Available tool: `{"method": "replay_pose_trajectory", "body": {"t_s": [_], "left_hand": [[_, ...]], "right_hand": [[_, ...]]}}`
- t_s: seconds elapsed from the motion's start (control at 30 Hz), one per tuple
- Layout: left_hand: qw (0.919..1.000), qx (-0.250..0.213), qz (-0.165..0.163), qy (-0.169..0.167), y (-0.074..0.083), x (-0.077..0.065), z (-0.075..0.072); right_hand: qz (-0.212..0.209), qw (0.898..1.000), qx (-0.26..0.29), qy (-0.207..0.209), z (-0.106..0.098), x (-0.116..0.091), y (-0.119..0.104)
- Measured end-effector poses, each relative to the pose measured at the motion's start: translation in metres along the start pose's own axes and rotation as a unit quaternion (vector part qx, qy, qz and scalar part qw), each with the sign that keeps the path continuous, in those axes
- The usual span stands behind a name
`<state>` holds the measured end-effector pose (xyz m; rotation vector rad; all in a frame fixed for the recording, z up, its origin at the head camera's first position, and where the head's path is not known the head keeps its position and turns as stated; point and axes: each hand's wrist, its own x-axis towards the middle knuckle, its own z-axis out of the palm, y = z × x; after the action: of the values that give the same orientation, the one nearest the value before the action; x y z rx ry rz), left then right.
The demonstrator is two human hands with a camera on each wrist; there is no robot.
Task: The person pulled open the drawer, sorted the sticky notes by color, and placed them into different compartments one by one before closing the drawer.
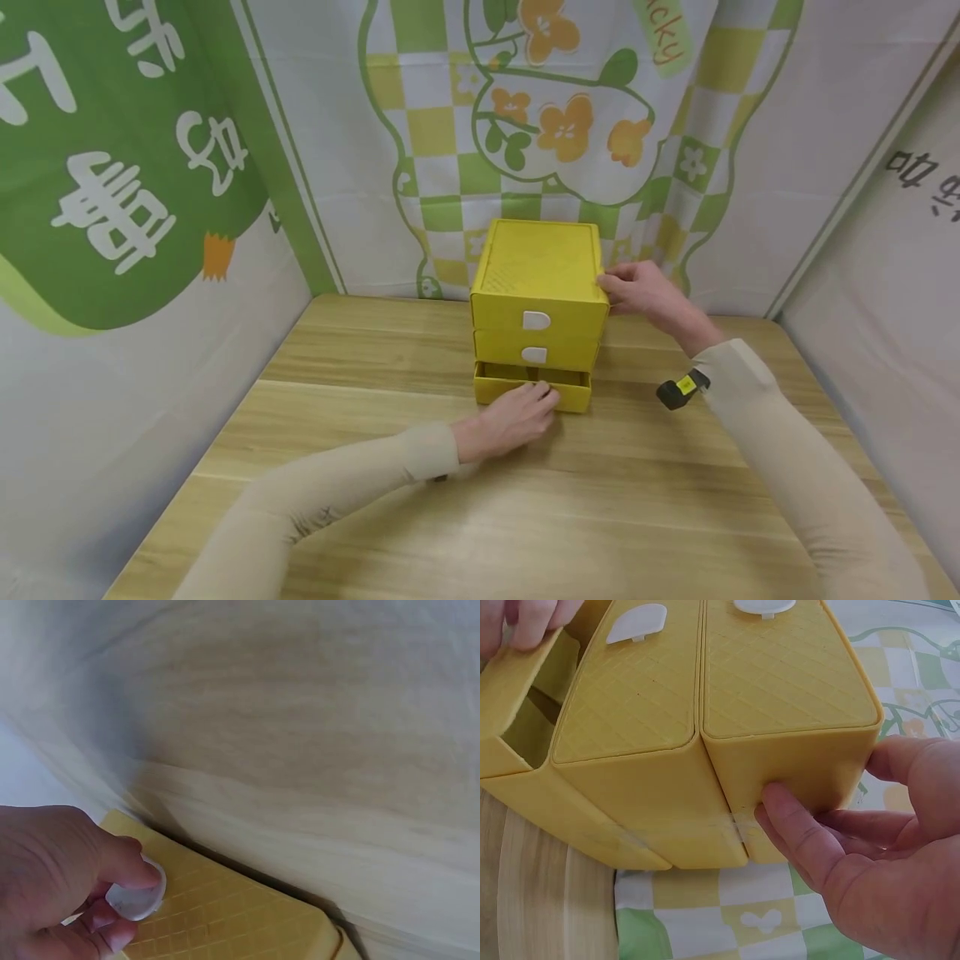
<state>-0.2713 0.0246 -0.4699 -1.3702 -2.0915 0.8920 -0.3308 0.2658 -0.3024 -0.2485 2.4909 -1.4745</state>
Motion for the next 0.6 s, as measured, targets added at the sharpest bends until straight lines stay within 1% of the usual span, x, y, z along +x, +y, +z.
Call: {"method": "replay_pose_trajectory", "body": {"t_s": [0.13,0.4,0.6], "left_hand": [[0.9999,0.004,-0.011,-0.008,-0.002,0.002,0.006],[0.9997,0.004,-0.022,0.012,-0.007,0.007,0.016],[0.9996,-0.006,-0.028,0.007,-0.009,0.010,0.019]], "right_hand": [[-0.004,1.000,0.006,0.000,0.001,0.000,0.001],[0.002,1.000,0.003,0.000,0.001,0.000,0.002],[0.001,1.000,0.004,0.003,0.001,0.001,0.002]]}}
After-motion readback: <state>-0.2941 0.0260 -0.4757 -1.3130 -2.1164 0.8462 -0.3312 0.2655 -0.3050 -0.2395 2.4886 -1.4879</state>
